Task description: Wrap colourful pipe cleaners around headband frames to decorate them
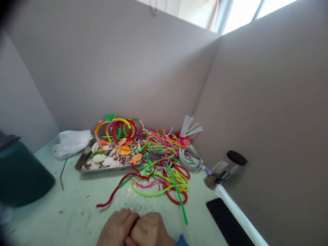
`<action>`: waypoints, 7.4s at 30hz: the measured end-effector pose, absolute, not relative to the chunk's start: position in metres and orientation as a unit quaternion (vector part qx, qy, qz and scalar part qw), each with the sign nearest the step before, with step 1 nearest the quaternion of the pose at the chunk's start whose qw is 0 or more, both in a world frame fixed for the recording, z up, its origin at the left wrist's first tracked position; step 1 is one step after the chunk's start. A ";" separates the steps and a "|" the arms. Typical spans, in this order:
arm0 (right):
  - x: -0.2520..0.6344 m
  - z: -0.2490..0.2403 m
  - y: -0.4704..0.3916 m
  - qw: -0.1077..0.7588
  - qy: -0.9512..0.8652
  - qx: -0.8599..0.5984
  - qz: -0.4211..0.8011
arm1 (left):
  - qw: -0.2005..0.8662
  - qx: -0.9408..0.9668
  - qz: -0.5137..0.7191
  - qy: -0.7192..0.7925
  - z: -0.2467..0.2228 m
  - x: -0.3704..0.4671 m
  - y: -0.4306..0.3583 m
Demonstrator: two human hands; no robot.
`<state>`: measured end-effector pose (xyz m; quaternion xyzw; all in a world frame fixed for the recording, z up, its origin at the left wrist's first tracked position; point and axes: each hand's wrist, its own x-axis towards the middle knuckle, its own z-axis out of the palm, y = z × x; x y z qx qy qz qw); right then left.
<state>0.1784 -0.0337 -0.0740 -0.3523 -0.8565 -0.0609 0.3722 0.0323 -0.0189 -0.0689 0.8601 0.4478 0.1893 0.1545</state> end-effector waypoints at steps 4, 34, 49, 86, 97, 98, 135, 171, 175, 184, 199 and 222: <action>0.184 -0.044 -0.035 0.337 -0.876 -0.344 -0.018 | 0.188 0.846 0.193 0.460 -0.041 0.039 -0.016; 0.183 -0.044 -0.040 0.324 -0.872 -0.366 0.000 | 0.197 0.839 0.204 0.464 -0.036 0.045 -0.025; 0.183 -0.046 -0.037 0.322 -0.826 -0.461 -0.031 | 0.124 0.862 0.148 0.469 -0.029 0.052 -0.018; 0.191 -0.041 0.001 0.346 -0.810 -0.469 0.071 | 0.270 0.796 0.201 0.503 -0.024 0.044 0.018; 0.195 -0.049 0.007 0.336 -0.774 -0.536 0.022 | 0.103 0.802 0.223 0.545 -0.022 0.048 0.071; 0.194 -0.050 0.008 0.335 -0.768 -0.546 0.018 | 0.098 0.804 0.213 0.547 -0.023 0.049 0.073; 0.211 -0.038 0.041 0.305 -0.749 -0.576 -0.115 | 0.205 0.789 0.313 0.488 -0.036 0.038 0.084; 0.206 -0.033 0.033 0.291 -0.787 -0.526 -0.142 | 0.568 0.582 0.399 0.424 -0.026 0.046 0.081; 0.207 -0.037 0.035 0.312 -0.771 -0.539 -0.131 | 0.592 0.531 0.425 0.433 -0.028 0.040 0.084; 0.209 -0.048 0.037 0.289 -0.797 -0.522 -0.098 | 0.680 0.398 0.487 0.377 -0.027 0.040 0.085; 0.209 -0.044 0.036 0.314 -0.793 -0.515 -0.087 | 0.632 0.499 0.412 0.427 -0.029 0.044 0.081; 0.208 -0.042 0.035 0.427 -0.751 -0.495 0.090 | 0.654 0.473 0.433 0.401 -0.019 0.045 0.078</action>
